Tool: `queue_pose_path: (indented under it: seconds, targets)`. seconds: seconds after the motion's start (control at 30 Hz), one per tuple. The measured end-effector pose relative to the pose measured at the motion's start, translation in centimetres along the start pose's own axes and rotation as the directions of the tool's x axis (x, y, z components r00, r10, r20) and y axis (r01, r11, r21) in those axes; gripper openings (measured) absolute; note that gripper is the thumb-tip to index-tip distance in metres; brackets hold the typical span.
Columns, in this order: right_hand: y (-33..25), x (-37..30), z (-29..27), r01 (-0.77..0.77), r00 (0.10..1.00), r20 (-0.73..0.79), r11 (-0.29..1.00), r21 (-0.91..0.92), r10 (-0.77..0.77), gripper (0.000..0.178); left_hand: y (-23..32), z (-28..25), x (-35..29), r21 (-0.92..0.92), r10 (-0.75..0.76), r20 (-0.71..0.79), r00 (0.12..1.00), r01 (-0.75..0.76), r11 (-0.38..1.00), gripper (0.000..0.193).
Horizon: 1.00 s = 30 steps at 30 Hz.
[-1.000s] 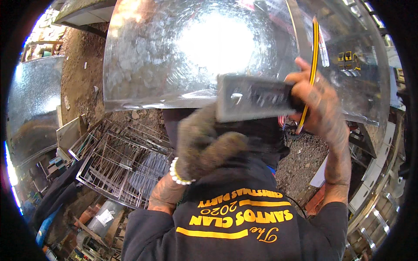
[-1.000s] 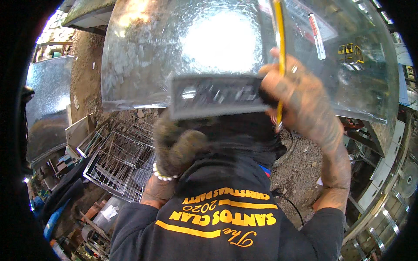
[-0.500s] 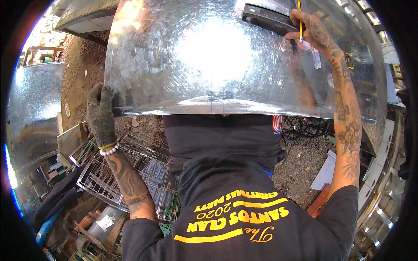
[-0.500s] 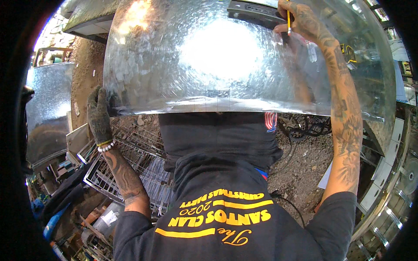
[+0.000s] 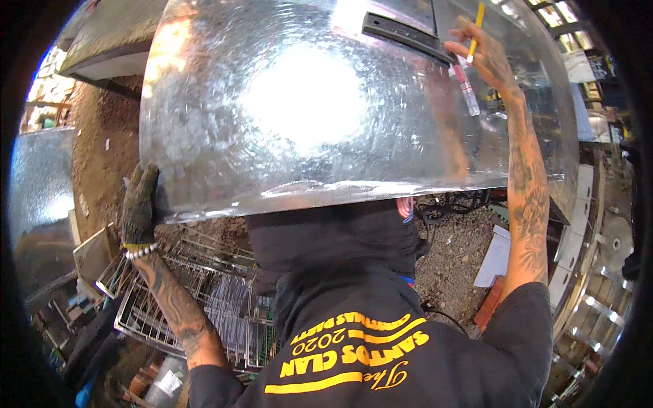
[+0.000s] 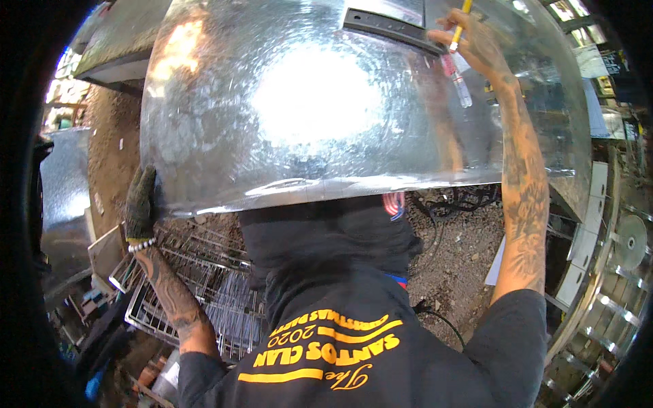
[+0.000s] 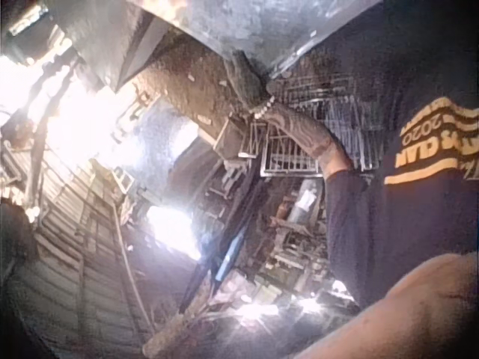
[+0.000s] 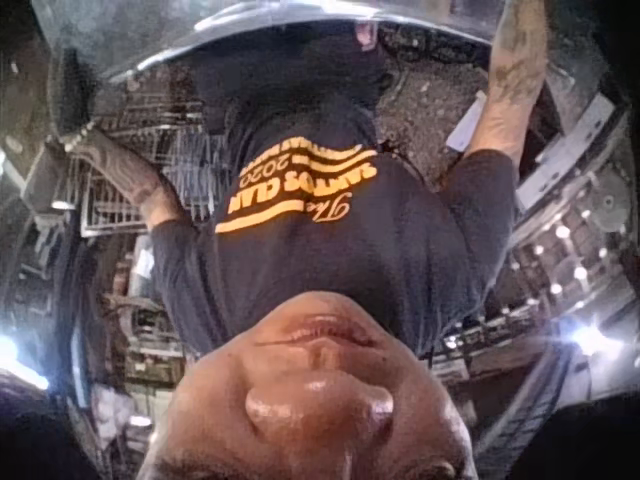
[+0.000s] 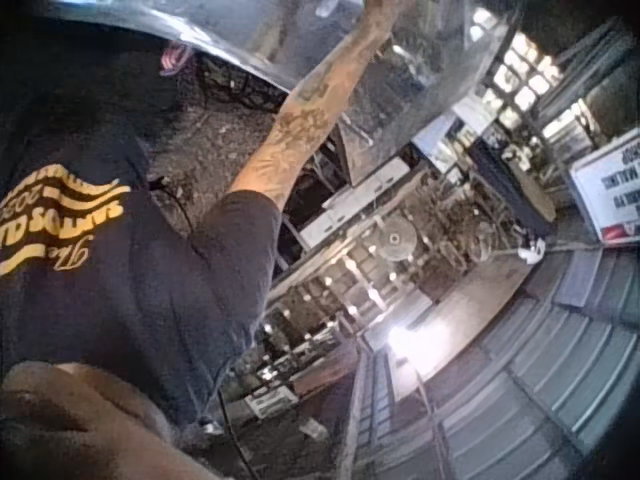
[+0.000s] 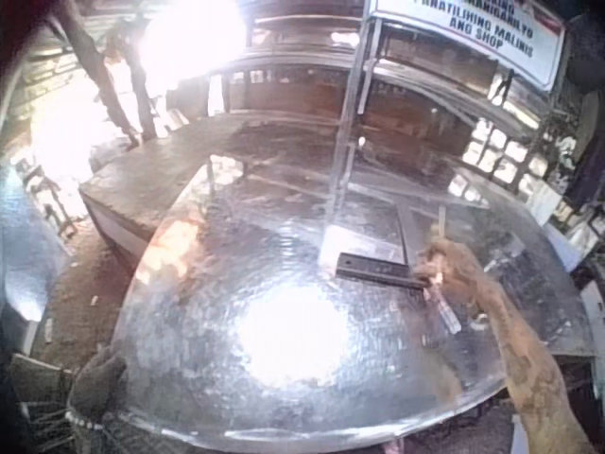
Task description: The person measures a large metal sheet using a tape measure and a square, then marks measurements with a pencil. The person repeats the process on different sections of the sheet, ensuring precise alignment and marking.
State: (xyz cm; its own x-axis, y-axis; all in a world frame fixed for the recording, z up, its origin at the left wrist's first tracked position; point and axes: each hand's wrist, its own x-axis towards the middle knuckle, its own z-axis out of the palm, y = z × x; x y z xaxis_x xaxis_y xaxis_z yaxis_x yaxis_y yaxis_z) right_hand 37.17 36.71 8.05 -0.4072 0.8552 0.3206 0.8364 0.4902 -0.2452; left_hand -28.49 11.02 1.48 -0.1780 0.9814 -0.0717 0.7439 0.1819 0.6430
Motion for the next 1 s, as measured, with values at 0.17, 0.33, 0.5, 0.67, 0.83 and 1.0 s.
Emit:
queue_pose_path:
  seconds: [0.17, 0.33, 0.5, 0.67, 0.83, 1.0]
  targets:
    - [5.5, -7.3, -6.2, -0.536, 0.842, -0.050, 0.823, -0.186, 0.537, 0.053, 3.4, 1.1, 0.2, -0.563, -0.449, 0.100, 0.888, 0.423, 0.710, 0.034]
    - [7.0, -10.6, -5.9, -0.631, 0.762, 0.117, 0.770, -0.093, 0.637, 0.069, 3.0, 0.7, -0.1, -0.467, -0.428, 0.085, 0.900, 0.416, 0.780, 0.034]
    - [9.4, -11.0, -6.8, -0.656, 0.729, 0.216, 0.753, -0.053, 0.650, 0.078, 3.9, 1.4, -1.2, -0.383, -0.412, 0.074, 0.908, 0.407, 0.829, 0.033]
    - [11.8, -10.6, -7.7, -0.778, 0.602, 0.316, 0.627, 0.026, 0.734, 0.084, 6.2, 3.0, -3.1, -0.479, -0.354, 0.072, 0.932, 0.343, 0.808, 0.032]
    - [14.6, -12.8, -8.8, -0.780, 0.599, 0.058, 0.564, 0.272, 0.799, 0.081, 7.6, 4.6, -3.6, -0.449, -0.324, 0.098, 0.941, 0.333, 0.829, 0.036]
    - [11.0, -14.6, -9.4, -0.511, 0.736, 0.102, 0.451, 0.732, 0.669, 0.051, 11.0, 5.8, -5.3, -0.441, -0.338, 0.074, 0.938, 0.335, 0.833, 0.038]
